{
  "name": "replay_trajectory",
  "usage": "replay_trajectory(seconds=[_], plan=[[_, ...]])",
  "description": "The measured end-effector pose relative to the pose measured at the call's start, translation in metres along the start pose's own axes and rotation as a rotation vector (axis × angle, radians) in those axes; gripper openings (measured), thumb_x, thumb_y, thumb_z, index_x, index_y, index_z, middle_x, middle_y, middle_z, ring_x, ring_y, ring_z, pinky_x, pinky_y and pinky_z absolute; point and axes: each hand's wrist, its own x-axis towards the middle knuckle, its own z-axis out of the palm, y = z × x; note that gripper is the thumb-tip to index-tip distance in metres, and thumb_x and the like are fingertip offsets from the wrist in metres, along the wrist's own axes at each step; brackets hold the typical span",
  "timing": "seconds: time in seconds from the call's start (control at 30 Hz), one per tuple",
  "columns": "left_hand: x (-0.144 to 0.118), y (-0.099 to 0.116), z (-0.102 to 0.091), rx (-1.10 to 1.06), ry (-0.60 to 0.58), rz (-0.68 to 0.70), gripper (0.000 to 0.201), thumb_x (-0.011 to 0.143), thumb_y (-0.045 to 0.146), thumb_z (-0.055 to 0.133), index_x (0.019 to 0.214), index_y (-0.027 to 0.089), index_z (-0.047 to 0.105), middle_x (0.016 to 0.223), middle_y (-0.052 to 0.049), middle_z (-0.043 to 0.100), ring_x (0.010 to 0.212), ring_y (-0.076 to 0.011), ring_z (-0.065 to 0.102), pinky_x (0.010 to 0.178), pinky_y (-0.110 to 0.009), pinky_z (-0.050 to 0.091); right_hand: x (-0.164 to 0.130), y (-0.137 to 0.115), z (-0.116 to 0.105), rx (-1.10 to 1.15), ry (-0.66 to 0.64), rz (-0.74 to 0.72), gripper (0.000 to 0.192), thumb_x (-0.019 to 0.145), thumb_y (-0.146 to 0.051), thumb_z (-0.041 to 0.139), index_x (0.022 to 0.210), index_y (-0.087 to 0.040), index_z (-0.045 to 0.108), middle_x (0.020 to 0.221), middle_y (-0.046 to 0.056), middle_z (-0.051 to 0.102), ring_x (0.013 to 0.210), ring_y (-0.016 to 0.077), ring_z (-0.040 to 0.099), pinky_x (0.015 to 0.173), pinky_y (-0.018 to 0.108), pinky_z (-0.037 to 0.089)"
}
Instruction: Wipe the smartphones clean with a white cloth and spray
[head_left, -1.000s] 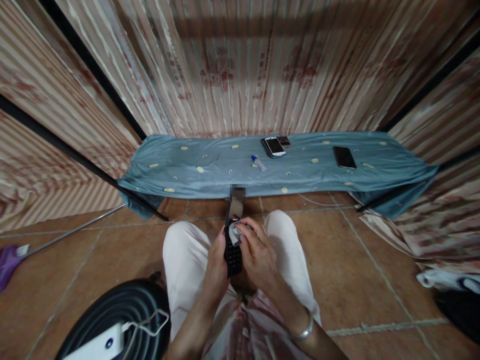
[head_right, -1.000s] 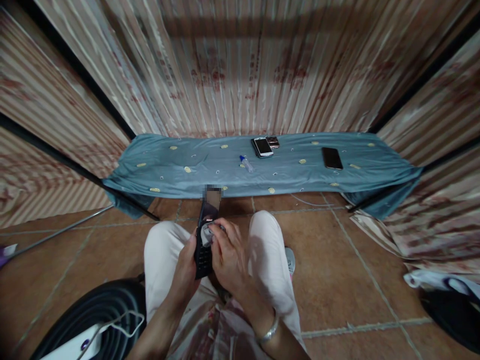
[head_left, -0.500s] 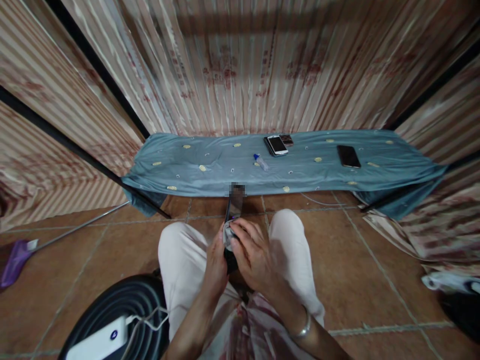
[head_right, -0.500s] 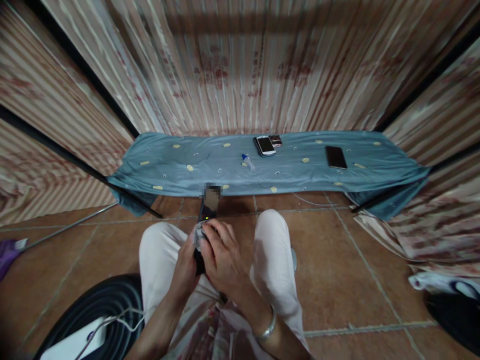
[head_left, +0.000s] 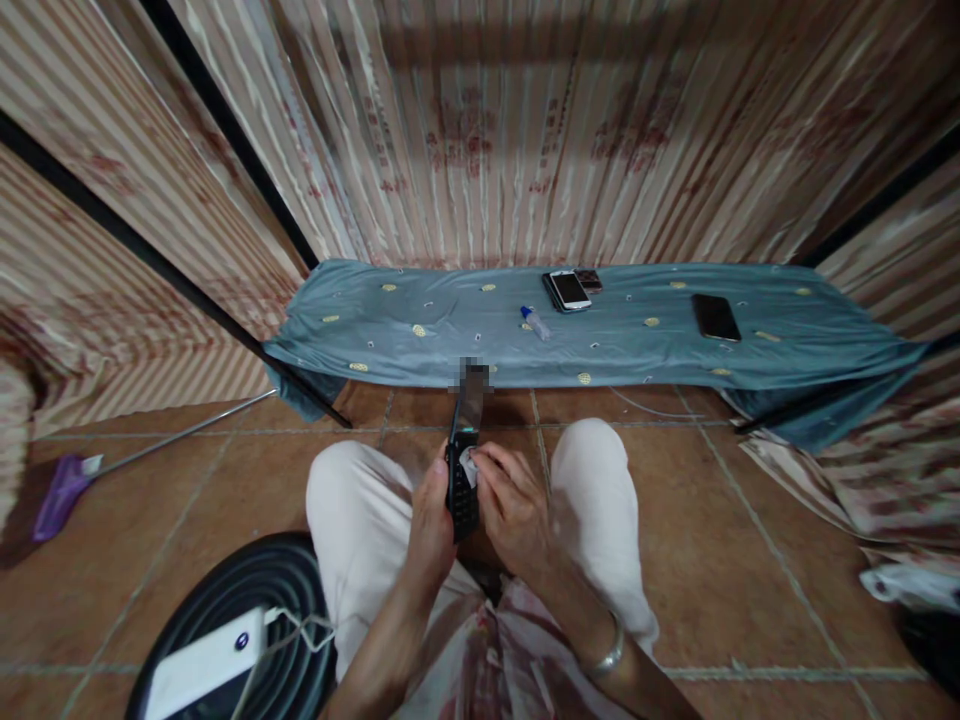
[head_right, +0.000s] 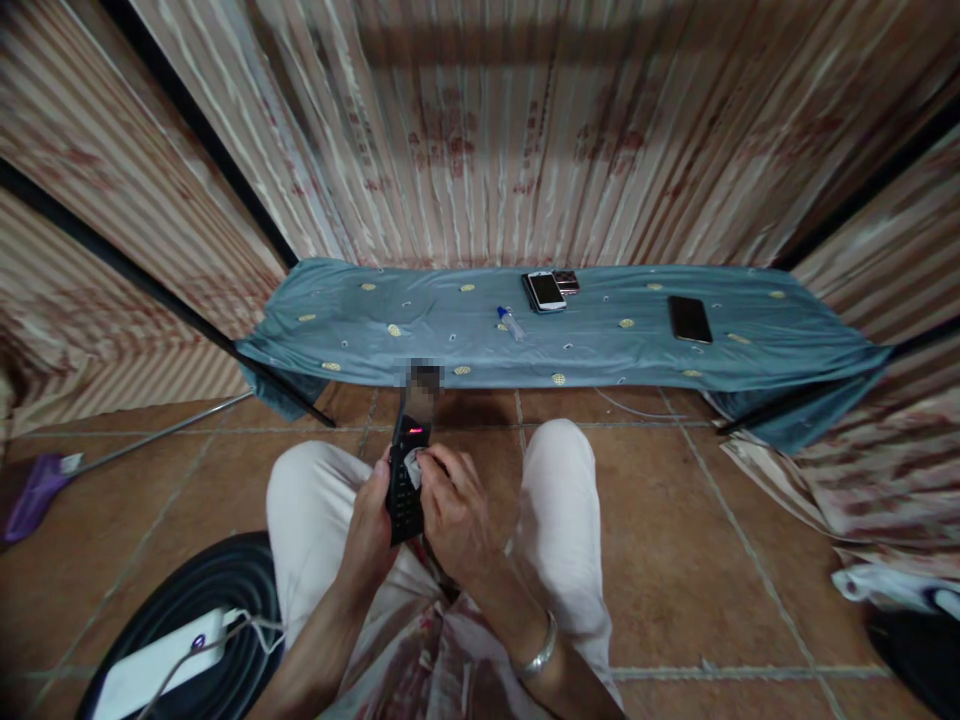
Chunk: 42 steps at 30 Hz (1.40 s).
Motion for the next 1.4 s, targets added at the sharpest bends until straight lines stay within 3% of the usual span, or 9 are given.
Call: replay_trajectory(seconds=[0.2, 0.43, 0.57, 0.67, 0.83, 1.4], plan=[[-0.004, 0.0, -0.003, 0.041, 0.036, 0.058, 0.05, 0.085, 0.054, 0.055, 0.116, 0.017, 0.068, 0.121, -0.008, 0.07, 0.123, -0.025, 0.057, 0.108, -0.037, 0.038, 0.004, -0.006, 0.0, 0.081, -0.064, -0.034, 0.037, 0.097, -0.012, 0.041, 0.128, -0.02, 0.061, 0.113, 0.011, 0.066, 0.104, 0.0208, 0.06, 0.091, 0.037, 0.054], [-0.011, 0.0, 0.001, -0.084, 0.065, -0.028, 0.052, 0.082, 0.053, 0.06, 0.119, 0.017, 0.066, 0.119, -0.007, 0.071, 0.121, -0.0261, 0.059, 0.109, -0.04, 0.039, -0.006, 0.01, -0.003, 0.042, -0.106, 0.015, 0.034, 0.097, -0.013, 0.043, 0.122, -0.021, 0.063, 0.113, 0.01, 0.066, 0.103, 0.021, 0.06, 0.09, 0.038, 0.054], [-0.015, -0.001, 0.007, -0.034, 0.086, -0.035, 0.051, 0.083, 0.056, 0.057, 0.118, 0.019, 0.068, 0.116, -0.006, 0.072, 0.123, -0.0274, 0.057, 0.107, -0.039, 0.041, -0.008, 0.018, -0.009, 0.094, -0.05, 0.077, 0.031, 0.097, -0.015, 0.044, 0.117, -0.021, 0.066, 0.11, 0.01, 0.068, 0.102, 0.0194, 0.063, 0.088, 0.035, 0.055], [-0.018, -0.004, 0.011, 0.012, 0.056, -0.023, 0.054, 0.086, 0.058, 0.051, 0.12, 0.019, 0.067, 0.119, -0.007, 0.071, 0.124, -0.0275, 0.056, 0.107, -0.039, 0.041, -0.005, 0.021, -0.014, 0.086, -0.01, 0.12, 0.031, 0.097, -0.016, 0.045, 0.119, -0.023, 0.065, 0.113, 0.009, 0.068, 0.106, 0.0198, 0.063, 0.091, 0.036, 0.053], [-0.017, -0.006, 0.015, 0.139, 0.024, 0.039, 0.058, 0.086, 0.058, 0.053, 0.123, 0.016, 0.065, 0.131, -0.01, 0.064, 0.129, -0.0261, 0.052, 0.113, -0.038, 0.034, 0.003, 0.011, -0.015, 0.086, -0.007, 0.036, 0.032, 0.097, -0.015, 0.043, 0.122, -0.019, 0.064, 0.112, 0.011, 0.068, 0.104, 0.0207, 0.062, 0.091, 0.038, 0.054], [-0.012, 0.006, 0.011, 0.181, -0.01, 0.005, 0.052, 0.085, 0.057, 0.054, 0.116, 0.018, 0.069, 0.127, -0.008, 0.067, 0.131, -0.0273, 0.05, 0.112, -0.038, 0.036, 0.004, 0.014, -0.018, 0.057, -0.041, 0.037, 0.035, 0.095, -0.012, 0.043, 0.123, -0.023, 0.062, 0.112, 0.009, 0.067, 0.104, 0.0203, 0.062, 0.09, 0.037, 0.055]])
